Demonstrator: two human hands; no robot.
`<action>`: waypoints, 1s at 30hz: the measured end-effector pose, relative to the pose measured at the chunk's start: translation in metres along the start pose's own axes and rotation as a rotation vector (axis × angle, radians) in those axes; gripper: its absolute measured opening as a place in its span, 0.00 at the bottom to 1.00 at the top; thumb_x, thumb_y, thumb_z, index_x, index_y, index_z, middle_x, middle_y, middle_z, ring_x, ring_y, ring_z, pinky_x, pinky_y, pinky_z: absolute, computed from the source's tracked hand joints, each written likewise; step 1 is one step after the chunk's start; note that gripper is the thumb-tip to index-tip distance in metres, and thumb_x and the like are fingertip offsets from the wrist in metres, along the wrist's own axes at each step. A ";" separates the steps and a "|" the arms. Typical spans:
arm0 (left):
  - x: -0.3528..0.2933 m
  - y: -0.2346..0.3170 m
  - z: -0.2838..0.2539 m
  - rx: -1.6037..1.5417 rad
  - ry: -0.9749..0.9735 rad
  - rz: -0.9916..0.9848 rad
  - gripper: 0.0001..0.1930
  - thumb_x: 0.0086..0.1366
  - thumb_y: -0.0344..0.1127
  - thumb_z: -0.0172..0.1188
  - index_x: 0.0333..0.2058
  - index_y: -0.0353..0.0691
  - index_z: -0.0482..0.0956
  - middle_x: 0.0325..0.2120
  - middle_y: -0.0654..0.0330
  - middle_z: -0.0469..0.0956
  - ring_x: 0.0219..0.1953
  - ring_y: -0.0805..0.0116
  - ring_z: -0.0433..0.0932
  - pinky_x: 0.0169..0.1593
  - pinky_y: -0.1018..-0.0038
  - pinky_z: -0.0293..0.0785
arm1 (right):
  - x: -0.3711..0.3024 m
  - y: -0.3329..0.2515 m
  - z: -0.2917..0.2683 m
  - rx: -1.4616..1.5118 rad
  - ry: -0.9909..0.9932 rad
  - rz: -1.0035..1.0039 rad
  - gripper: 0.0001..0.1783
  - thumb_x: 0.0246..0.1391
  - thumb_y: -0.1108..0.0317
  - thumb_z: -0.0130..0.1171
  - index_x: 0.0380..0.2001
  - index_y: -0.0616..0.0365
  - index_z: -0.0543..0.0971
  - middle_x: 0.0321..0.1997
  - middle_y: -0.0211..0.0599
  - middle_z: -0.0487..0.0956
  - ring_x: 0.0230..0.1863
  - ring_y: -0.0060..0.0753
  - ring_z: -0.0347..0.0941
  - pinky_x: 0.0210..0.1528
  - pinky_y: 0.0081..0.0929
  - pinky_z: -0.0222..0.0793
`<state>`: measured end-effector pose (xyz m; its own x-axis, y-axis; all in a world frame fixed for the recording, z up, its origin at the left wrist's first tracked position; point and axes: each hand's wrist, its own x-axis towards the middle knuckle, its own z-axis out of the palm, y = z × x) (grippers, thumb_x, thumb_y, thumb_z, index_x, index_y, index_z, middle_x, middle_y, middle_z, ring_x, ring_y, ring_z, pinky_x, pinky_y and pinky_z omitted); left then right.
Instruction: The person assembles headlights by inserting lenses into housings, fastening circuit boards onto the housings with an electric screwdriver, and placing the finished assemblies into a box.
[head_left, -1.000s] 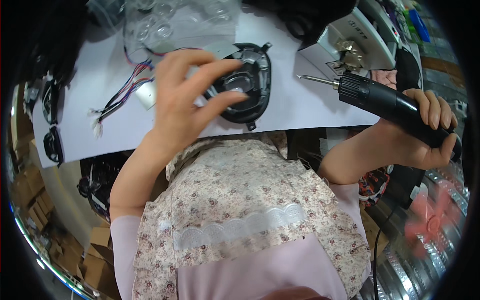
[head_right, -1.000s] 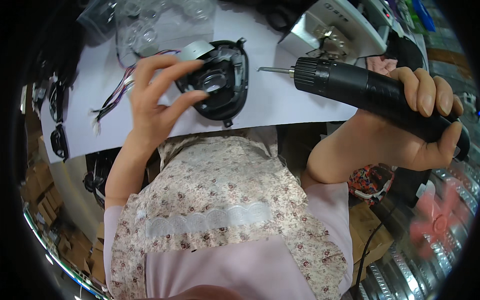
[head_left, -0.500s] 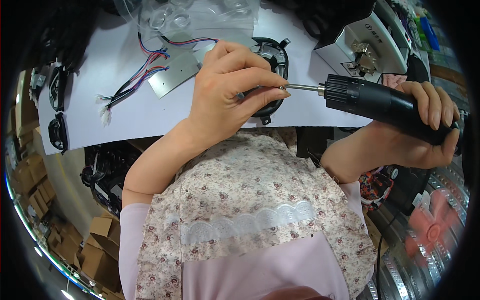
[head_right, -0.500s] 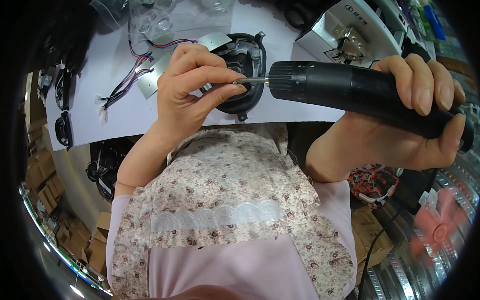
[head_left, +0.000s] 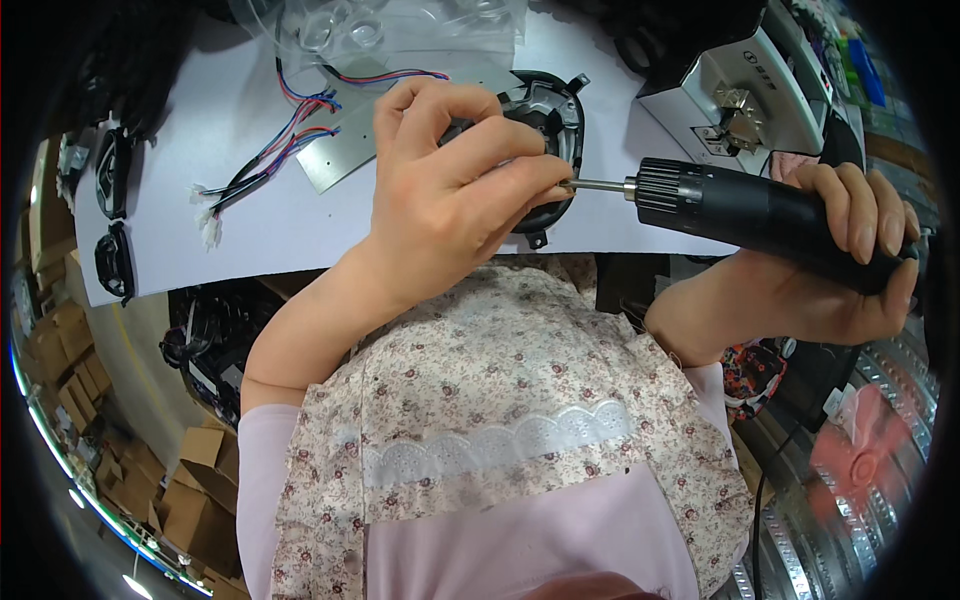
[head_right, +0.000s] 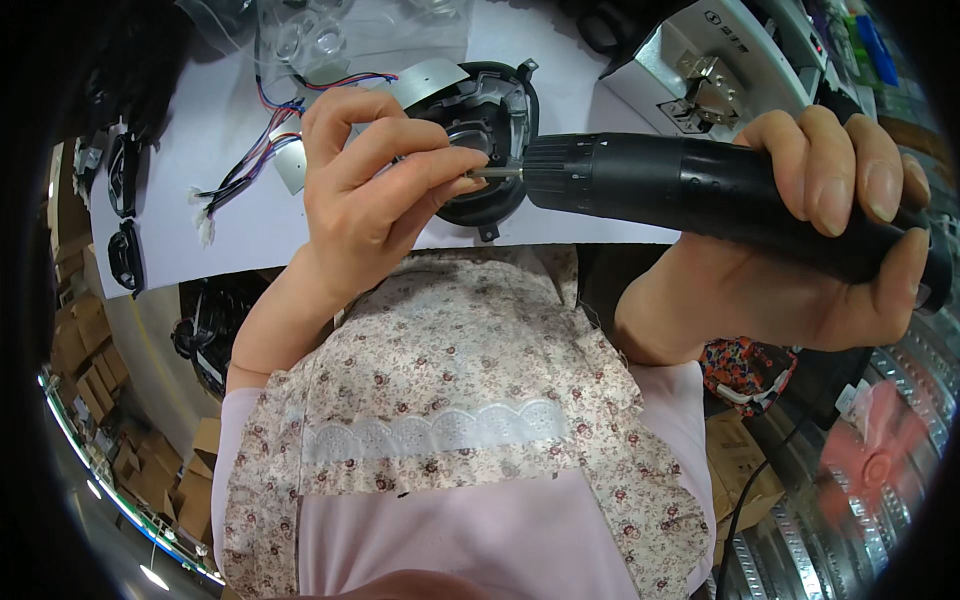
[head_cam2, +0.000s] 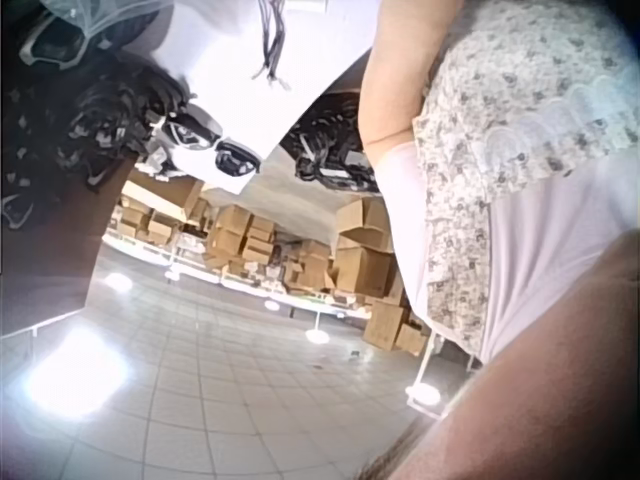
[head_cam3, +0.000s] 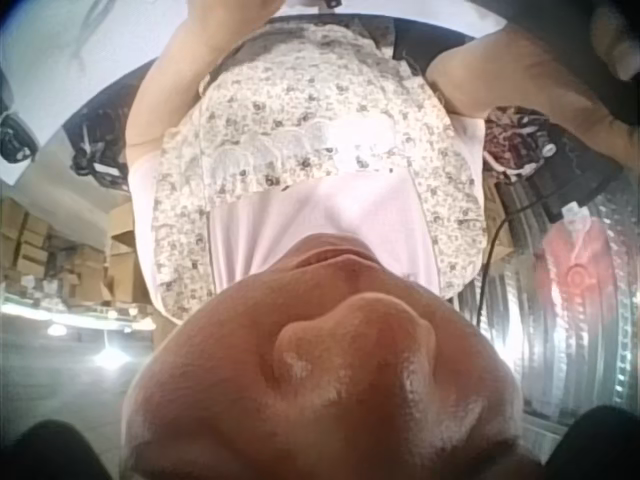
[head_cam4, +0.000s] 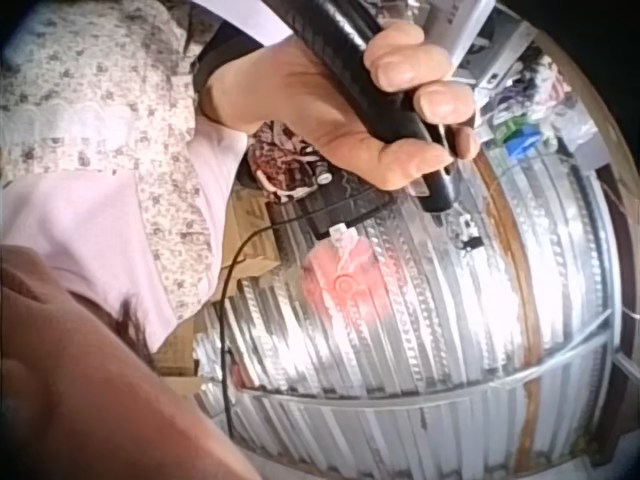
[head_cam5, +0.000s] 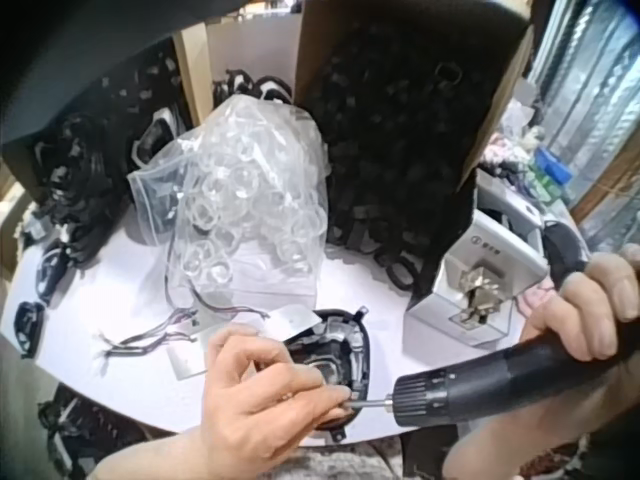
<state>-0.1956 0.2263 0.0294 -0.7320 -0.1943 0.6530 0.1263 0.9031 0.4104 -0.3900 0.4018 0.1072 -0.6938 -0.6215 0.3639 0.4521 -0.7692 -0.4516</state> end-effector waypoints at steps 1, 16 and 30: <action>-0.001 0.001 -0.001 0.054 0.009 0.014 0.14 0.47 0.36 0.76 0.35 0.48 0.88 0.30 0.70 0.78 0.39 0.64 0.71 0.48 0.63 0.65 | 0.000 0.000 -0.001 0.005 0.000 0.004 0.14 0.51 0.67 0.65 0.39 0.54 0.74 0.35 0.28 0.73 0.34 0.24 0.72 0.46 0.26 0.68; -0.021 -0.062 -0.036 -0.005 -0.311 -0.582 0.24 0.55 0.44 0.76 0.44 0.37 0.78 0.41 0.58 0.80 0.48 0.59 0.78 0.56 0.65 0.72 | 0.007 0.000 -0.019 -0.218 0.145 -0.138 0.12 0.49 0.62 0.62 0.36 0.54 0.74 0.33 0.28 0.71 0.33 0.25 0.69 0.44 0.25 0.67; -0.025 -0.052 -0.029 -0.262 -0.159 -0.447 0.27 0.54 0.32 0.77 0.52 0.35 0.79 0.51 0.57 0.80 0.55 0.65 0.77 0.64 0.67 0.68 | 0.018 -0.004 -0.018 -0.272 0.206 -0.283 0.14 0.46 0.64 0.64 0.33 0.56 0.71 0.32 0.29 0.73 0.31 0.23 0.71 0.38 0.22 0.68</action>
<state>-0.1644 0.1726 0.0103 -0.8421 -0.4595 0.2824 -0.0730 0.6158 0.7845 -0.4142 0.3970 0.1009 -0.8786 -0.3286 0.3465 0.0836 -0.8202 -0.5659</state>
